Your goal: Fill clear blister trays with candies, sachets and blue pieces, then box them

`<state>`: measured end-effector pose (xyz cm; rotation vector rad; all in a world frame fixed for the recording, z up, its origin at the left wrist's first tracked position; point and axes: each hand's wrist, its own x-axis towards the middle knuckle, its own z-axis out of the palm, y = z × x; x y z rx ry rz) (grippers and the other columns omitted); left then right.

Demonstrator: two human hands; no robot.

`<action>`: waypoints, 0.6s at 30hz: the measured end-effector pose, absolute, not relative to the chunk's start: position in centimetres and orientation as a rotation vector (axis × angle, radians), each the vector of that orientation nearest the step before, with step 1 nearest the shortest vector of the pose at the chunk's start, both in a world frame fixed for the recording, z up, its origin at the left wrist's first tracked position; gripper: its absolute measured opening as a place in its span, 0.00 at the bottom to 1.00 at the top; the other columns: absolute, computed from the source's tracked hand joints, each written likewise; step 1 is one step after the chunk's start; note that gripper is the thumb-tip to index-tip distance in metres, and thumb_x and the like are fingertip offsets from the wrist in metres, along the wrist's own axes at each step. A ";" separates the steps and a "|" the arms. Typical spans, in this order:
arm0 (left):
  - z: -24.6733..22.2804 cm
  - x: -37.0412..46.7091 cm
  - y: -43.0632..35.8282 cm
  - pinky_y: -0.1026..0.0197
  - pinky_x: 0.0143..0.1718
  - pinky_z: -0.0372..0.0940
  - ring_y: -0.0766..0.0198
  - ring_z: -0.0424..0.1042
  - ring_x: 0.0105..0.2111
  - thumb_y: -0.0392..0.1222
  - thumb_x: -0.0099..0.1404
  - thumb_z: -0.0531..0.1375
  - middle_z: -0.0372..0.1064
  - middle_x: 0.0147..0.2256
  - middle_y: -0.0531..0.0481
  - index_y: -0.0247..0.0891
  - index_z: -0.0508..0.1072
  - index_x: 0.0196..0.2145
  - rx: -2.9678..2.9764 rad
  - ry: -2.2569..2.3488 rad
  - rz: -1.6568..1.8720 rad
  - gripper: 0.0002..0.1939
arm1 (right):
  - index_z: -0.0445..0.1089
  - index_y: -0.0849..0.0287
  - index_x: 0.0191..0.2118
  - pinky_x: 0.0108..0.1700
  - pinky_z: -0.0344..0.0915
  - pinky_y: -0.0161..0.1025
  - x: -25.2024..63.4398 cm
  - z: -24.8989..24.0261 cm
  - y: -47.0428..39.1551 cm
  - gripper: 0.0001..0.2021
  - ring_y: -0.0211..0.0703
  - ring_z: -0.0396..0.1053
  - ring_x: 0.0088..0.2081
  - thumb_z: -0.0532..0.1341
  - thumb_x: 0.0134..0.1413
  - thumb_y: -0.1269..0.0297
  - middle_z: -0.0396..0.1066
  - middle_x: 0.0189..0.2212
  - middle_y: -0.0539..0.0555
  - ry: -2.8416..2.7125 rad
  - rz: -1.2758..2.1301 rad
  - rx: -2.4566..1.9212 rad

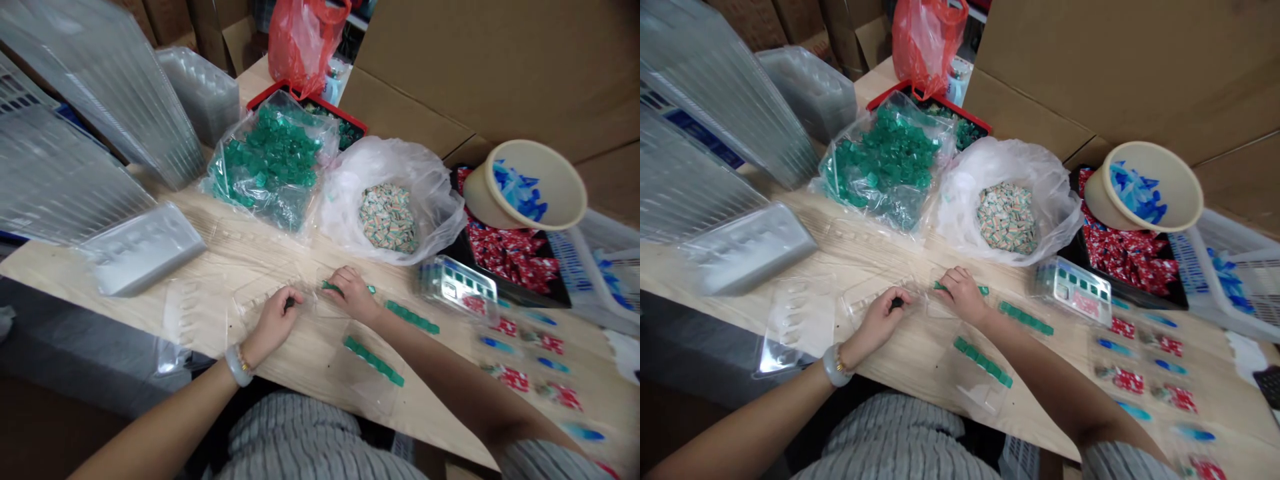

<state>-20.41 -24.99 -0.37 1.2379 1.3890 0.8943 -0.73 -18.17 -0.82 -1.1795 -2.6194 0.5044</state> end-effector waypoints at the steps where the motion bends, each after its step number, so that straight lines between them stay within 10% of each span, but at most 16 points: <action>1: -0.4 -20.4 -25.0 0.60 0.39 0.58 0.63 0.64 0.34 0.27 0.47 0.49 0.65 0.30 0.52 0.38 0.65 0.28 1.237 1.392 0.893 0.12 | 0.68 0.60 0.31 0.39 0.55 0.41 -0.6 -0.7 -18.1 0.12 0.44 0.60 0.35 0.53 0.55 0.58 0.66 0.29 0.56 -2.636 0.495 -1.180; 18: -0.3 -20.5 -25.3 0.61 0.37 0.60 0.65 0.64 0.33 0.26 0.48 0.48 0.65 0.29 0.52 0.37 0.65 0.29 1.332 1.375 0.883 0.13 | 0.67 0.61 0.35 0.41 0.59 0.42 -0.5 0.4 -17.5 0.06 0.43 0.63 0.38 0.55 0.52 0.67 0.67 0.33 0.57 -2.501 0.831 -1.125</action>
